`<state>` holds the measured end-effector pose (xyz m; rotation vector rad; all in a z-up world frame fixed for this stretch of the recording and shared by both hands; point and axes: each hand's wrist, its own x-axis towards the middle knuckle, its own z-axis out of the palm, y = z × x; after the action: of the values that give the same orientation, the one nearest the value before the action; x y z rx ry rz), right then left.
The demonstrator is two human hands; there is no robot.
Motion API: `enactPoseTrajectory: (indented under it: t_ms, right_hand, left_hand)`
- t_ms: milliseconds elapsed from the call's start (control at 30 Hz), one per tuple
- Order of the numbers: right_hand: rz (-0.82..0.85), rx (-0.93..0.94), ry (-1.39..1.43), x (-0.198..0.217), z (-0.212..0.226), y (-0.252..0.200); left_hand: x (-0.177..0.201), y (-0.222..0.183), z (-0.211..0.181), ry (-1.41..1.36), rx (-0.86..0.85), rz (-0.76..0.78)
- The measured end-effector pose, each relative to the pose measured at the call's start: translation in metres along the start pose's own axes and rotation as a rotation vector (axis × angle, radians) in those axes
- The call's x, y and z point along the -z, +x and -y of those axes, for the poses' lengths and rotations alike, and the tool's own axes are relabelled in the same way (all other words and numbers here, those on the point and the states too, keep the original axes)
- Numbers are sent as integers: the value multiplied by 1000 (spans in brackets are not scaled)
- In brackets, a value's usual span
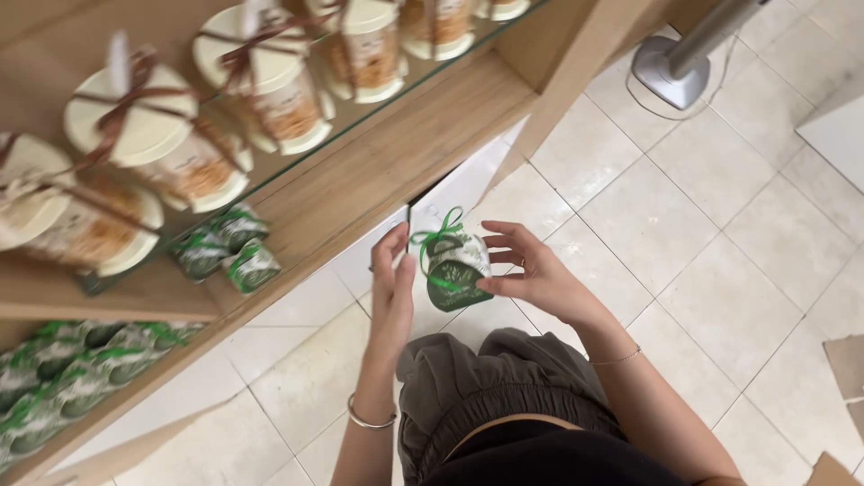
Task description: Checking and arranging small packaged items on a shelf.
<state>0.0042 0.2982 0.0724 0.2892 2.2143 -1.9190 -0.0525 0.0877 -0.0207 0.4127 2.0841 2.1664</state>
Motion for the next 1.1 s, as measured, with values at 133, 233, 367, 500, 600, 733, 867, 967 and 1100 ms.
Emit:
enactPoseTrajectory:
  t_ms: [133, 233, 367, 500, 600, 733, 867, 967, 1100]
  right_hand:
    - [-14, 31, -23, 41, -11, -27]
    - [-26, 36, -38, 87, -26, -55]
    - [-72, 22, -19, 163, -61, -102]
    - [-144, -47, 69, 235, -88, -157]
    - [-262, -135, 172, 279, -100, -193]
    - [-395, -188, 317, 323, -126, -223]
    - [-534, -151, 471, 357, -154, -228]
    - [-631, -118, 512, 393, -159, -215]
    - [-761, -102, 540, 456, -161, -192]
  left_hand:
    - [-37, 19, -57, 168, 2, 142]
    - [-86, 24, -76, 384, 58, 303]
    - [-169, 27, -77, 382, 141, 575]
    - [-263, 31, -64, 250, 189, 795]
    - [-337, 31, -67, 261, 16, 908]
    - [-415, 33, -74, 316, -221, 962]
    - [-477, 48, -66, 387, -563, 935]
    - [-528, 77, -58, 383, -540, 987]
    - [-604, 127, -49, 389, -417, 1094]
